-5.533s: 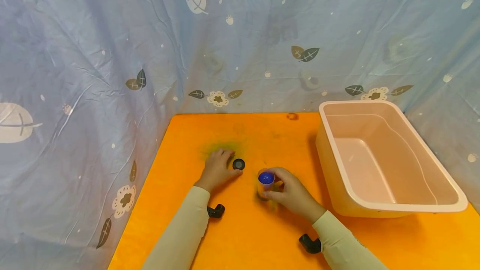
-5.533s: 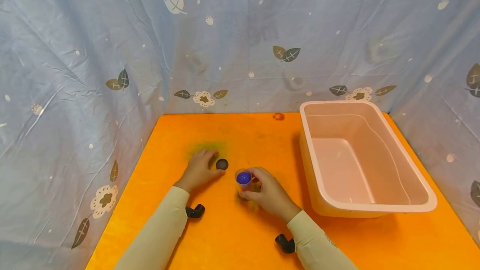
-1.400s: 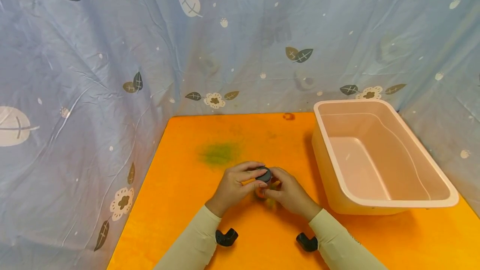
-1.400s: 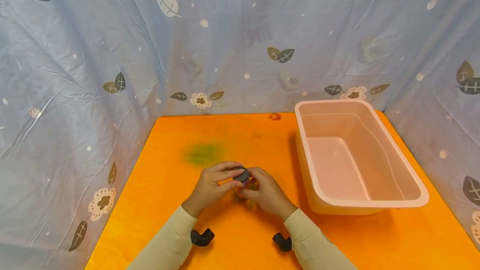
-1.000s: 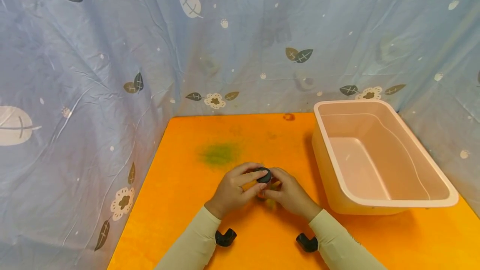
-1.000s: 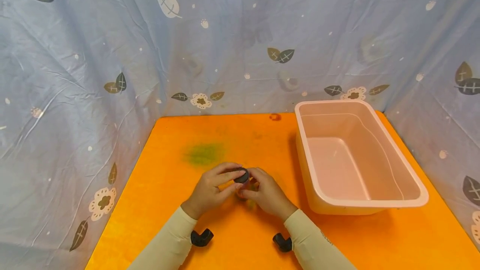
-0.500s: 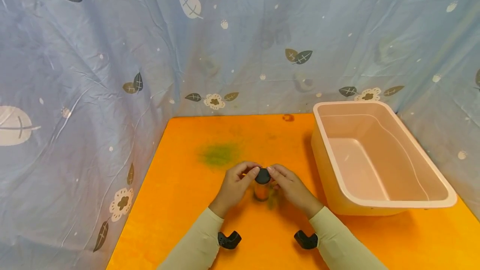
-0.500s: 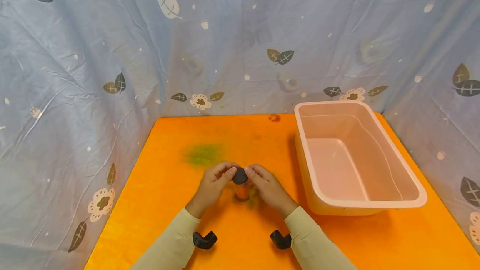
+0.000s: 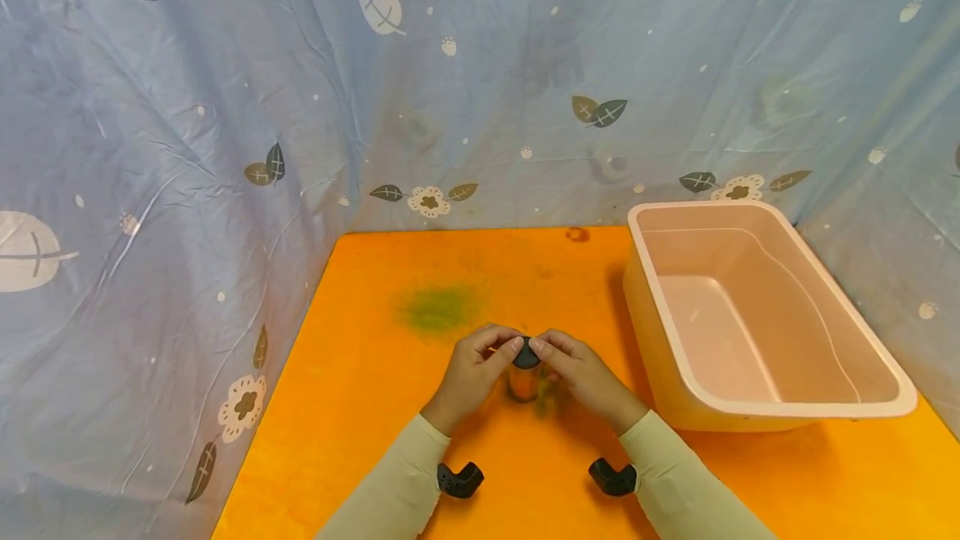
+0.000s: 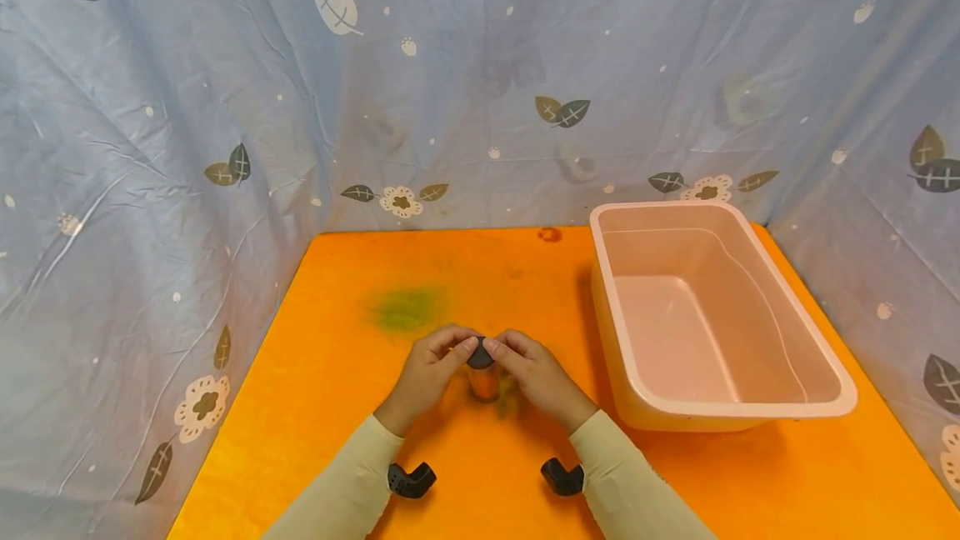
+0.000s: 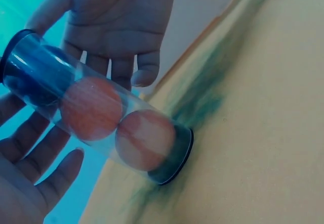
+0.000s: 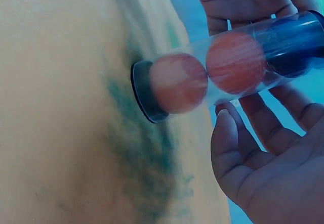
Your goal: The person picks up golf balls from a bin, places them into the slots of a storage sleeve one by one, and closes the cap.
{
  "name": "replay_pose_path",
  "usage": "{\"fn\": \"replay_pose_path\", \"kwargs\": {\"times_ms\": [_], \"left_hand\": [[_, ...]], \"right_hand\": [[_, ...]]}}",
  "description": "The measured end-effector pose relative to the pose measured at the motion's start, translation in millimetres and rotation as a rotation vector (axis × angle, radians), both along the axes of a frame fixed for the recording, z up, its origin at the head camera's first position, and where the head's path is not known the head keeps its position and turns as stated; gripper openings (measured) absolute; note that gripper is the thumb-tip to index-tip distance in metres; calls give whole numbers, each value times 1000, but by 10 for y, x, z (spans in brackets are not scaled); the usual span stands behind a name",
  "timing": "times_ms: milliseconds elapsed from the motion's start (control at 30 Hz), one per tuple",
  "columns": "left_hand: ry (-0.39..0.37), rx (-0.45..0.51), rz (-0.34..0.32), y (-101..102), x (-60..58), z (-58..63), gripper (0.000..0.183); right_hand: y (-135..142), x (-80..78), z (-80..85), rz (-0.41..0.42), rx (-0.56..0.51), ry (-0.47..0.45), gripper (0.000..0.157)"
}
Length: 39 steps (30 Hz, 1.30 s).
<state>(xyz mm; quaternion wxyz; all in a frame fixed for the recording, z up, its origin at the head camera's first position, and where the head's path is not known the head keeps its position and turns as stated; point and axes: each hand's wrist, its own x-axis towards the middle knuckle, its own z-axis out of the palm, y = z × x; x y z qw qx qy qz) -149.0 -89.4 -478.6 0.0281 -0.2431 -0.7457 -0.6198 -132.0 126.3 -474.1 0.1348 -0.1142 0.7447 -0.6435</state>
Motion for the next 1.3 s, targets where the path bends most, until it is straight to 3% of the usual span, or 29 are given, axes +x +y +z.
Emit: {"fn": "replay_pose_path", "kwargs": {"times_ms": [233,633,833,1133,1300], "left_hand": [[11,39,-13,22,1,-12,16],[-76,146,-109,32,-46,-139,18],[-162,220,-140,56,-10,-182,20],[-93,241,-152,78,-46,-181,17],[-125,221,-132,64,-44,-208,18]], "right_hand": [[0,-17,-61,15,-40,-12,33],[-25,-22,-43,-8,-58,-33,34],[-37,-12,-32,-9,-62,-34,35],[-33,-5,-19,-33,-63,-21,36],[-43,-1,-46,-26,-65,-30,35]]}}
